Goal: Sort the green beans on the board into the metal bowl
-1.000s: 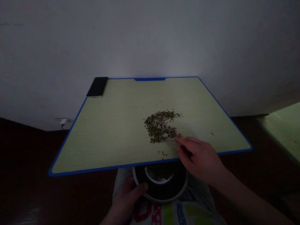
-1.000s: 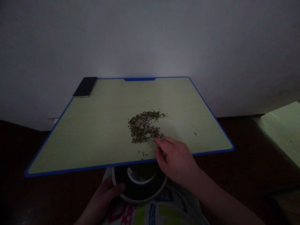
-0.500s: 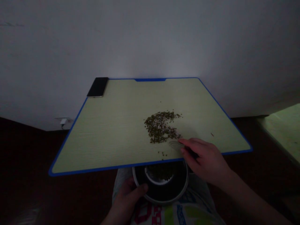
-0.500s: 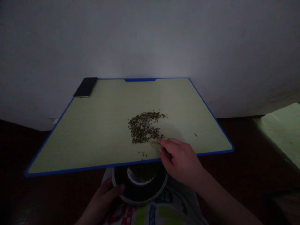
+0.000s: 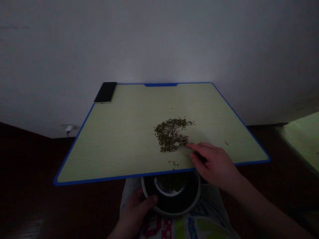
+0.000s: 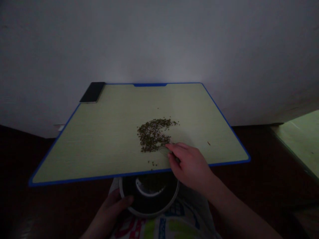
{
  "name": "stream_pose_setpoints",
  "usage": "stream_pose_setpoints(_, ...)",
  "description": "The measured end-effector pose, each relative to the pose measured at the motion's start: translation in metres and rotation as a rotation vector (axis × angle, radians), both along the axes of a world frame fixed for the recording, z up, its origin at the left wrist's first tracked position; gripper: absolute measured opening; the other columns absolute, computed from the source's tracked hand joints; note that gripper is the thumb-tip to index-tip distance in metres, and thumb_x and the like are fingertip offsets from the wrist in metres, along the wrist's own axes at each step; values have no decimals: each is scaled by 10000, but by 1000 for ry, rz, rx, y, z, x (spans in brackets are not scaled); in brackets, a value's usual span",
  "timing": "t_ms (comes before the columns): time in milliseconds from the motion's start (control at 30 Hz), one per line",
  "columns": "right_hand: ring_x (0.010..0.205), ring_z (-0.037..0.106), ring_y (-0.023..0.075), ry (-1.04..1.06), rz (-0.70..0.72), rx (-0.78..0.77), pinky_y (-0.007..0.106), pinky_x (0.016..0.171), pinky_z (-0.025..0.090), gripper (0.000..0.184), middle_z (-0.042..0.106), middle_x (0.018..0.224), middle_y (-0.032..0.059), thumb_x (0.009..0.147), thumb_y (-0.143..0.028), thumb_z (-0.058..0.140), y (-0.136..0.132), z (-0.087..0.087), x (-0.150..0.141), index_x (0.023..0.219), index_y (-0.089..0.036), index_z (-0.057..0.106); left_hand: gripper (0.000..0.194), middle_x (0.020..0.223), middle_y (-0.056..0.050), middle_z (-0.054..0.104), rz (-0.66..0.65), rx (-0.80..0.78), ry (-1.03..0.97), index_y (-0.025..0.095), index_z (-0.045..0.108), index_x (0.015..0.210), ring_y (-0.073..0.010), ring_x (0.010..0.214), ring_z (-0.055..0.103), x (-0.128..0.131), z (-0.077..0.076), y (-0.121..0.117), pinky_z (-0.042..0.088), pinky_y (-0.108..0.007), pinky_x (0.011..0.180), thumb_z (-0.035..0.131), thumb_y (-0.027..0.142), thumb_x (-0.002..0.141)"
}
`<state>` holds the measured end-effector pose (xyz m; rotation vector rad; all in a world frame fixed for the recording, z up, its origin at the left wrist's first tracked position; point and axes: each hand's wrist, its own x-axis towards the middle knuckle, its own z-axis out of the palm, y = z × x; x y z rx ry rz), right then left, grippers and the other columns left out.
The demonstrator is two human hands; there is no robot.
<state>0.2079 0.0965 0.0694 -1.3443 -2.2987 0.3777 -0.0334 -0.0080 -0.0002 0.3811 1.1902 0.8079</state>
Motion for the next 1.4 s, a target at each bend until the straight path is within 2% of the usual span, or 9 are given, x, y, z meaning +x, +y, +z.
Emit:
stream_pose_setpoints(167,783,678,165,2,30,1,280,722,553,292,719,897,83,922,-188,491,0,2,-1,1146,-130,668,351,914,-126,812,22,-35,-63,146,759,911,-287,875,739,1,2,0,536,-397,900,834,326,619)
stream_pose_setpoints(400,806,672,167,16,87,-5,288,734,556,283,714,908,82,931,-184,482,-1,3,-1,1143,-143,665,312,960,-126,810,11,4,-115,143,767,906,-281,912,734,3,7,3,519,-385,940,819,313,649)
stream_pose_setpoints(667,727,647,165,16,118,-3,287,656,544,290,696,835,75,929,-181,478,-7,4,-3,1151,-141,660,348,949,-133,809,19,-17,-56,143,766,912,-283,897,736,2,4,3,535,-382,903,837,327,625)
stream_pose_setpoints(833,789,662,171,3,103,-13,289,697,550,290,702,876,82,928,-173,477,-6,6,1,1151,-134,659,331,940,-132,810,13,-19,-53,148,763,912,-279,880,737,1,4,2,536,-379,886,828,324,639)
stream_pose_setpoints(1000,771,667,170,-32,55,-18,293,700,554,279,707,874,80,928,-190,481,-3,7,9,1132,-151,667,336,985,-125,805,3,18,-76,159,765,925,-289,931,727,1,7,4,524,-391,917,827,328,641)
stream_pose_setpoints(1133,772,672,169,-30,89,-13,289,698,559,275,716,878,77,921,-178,479,-4,8,7,1117,-164,673,330,922,-129,811,-21,16,-47,148,772,892,-299,899,733,1,8,5,530,-390,896,825,347,633)
stream_pose_setpoints(1400,750,666,160,-1,161,-15,277,679,555,282,718,861,70,920,-175,475,-7,9,0,1114,-169,680,344,938,-142,807,-5,20,-34,137,759,915,-297,893,733,1,11,4,539,-388,882,816,336,640)
